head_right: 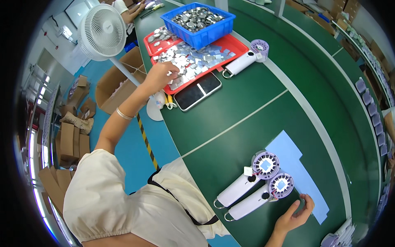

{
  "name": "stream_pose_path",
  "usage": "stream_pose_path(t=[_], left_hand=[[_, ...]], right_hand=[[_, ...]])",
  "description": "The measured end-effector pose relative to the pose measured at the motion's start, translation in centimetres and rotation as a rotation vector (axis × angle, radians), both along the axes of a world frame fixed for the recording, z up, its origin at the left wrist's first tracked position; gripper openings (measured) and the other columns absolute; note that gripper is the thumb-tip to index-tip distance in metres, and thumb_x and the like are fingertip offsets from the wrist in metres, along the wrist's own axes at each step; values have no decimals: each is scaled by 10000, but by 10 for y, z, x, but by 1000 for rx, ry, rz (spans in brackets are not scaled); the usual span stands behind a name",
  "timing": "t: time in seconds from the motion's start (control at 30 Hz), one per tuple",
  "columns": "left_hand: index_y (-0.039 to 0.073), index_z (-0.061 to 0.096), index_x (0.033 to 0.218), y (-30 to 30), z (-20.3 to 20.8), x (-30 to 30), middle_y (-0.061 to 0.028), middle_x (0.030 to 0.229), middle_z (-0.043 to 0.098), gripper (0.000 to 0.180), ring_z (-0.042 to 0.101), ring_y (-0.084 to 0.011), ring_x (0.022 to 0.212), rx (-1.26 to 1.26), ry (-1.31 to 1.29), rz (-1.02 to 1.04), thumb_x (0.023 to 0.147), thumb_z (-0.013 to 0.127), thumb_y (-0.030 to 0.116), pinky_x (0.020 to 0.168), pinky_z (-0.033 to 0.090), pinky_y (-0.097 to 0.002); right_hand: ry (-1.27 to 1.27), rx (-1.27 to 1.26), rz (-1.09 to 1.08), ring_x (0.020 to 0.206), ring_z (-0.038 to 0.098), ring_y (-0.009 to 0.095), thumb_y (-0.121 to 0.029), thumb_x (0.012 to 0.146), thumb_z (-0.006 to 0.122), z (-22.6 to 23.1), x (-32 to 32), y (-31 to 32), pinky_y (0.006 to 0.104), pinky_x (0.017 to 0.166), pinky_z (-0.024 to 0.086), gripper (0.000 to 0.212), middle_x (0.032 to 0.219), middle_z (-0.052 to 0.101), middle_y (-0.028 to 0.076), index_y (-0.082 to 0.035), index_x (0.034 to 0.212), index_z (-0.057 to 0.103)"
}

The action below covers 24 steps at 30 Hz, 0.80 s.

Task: Assembling portable handheld fans on a production line.

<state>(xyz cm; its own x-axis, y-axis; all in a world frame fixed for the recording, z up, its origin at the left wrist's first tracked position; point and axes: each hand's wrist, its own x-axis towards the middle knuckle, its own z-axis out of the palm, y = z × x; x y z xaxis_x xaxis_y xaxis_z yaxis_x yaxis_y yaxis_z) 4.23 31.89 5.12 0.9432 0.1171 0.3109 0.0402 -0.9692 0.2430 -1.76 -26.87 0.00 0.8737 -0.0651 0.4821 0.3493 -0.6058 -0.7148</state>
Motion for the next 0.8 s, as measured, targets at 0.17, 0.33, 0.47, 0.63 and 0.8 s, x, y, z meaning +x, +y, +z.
stream_pose_path(t=[0.17, 0.33, 0.47, 0.63, 0.8], left_hand=[[7, 728, 1003, -15, 2, -6, -145, 963, 717, 195, 716, -249, 836, -382, -201, 38, 817, 754, 59, 764, 570, -343], [28, 639, 1208, -121, 51, 0, -81, 906, 704, 396, 703, -138, 803, -943, 86, -381, 834, 760, 73, 754, 574, -279], [7, 603, 1214, -212, 72, -13, -98, 859, 706, 420, 687, -161, 763, -896, 363, -892, 817, 732, 55, 706, 567, -304], [-7, 566, 1188, -283, 60, -14, -120, 778, 684, 435, 686, -243, 719, -923, 512, -1187, 787, 735, 14, 681, 548, -357], [27, 493, 1313, -302, 52, -13, -118, 825, 662, 558, 673, -222, 735, -896, 655, -1236, 796, 695, -33, 681, 545, -339]], right_hand=[[-26, -69, -38, 1056, 581, 263, -7, 963, 522, 5, 0, -3, 381, 1002, 438, 289, 1150, 579, 171, 72, 1240, 538], [-393, -458, -88, 966, 649, 339, -209, 984, 653, 59, -21, 21, 432, 908, 517, 363, 1110, 677, 195, 66, 1216, 604], [-436, -623, 386, 1082, 588, 391, -5, 831, 681, 82, -34, 67, 583, 985, 428, 448, 1211, 591, 188, -33, 1269, 593], [-362, -906, 259, 1034, 606, 278, -22, 757, 779, 108, -49, 107, 509, 996, 367, 325, 1074, 615, 71, -75, 1072, 723], [-266, -923, 193, 1039, 607, 286, -26, 725, 793, 120, -52, 99, 530, 1001, 365, 342, 1059, 628, 47, -70, 1055, 715]])
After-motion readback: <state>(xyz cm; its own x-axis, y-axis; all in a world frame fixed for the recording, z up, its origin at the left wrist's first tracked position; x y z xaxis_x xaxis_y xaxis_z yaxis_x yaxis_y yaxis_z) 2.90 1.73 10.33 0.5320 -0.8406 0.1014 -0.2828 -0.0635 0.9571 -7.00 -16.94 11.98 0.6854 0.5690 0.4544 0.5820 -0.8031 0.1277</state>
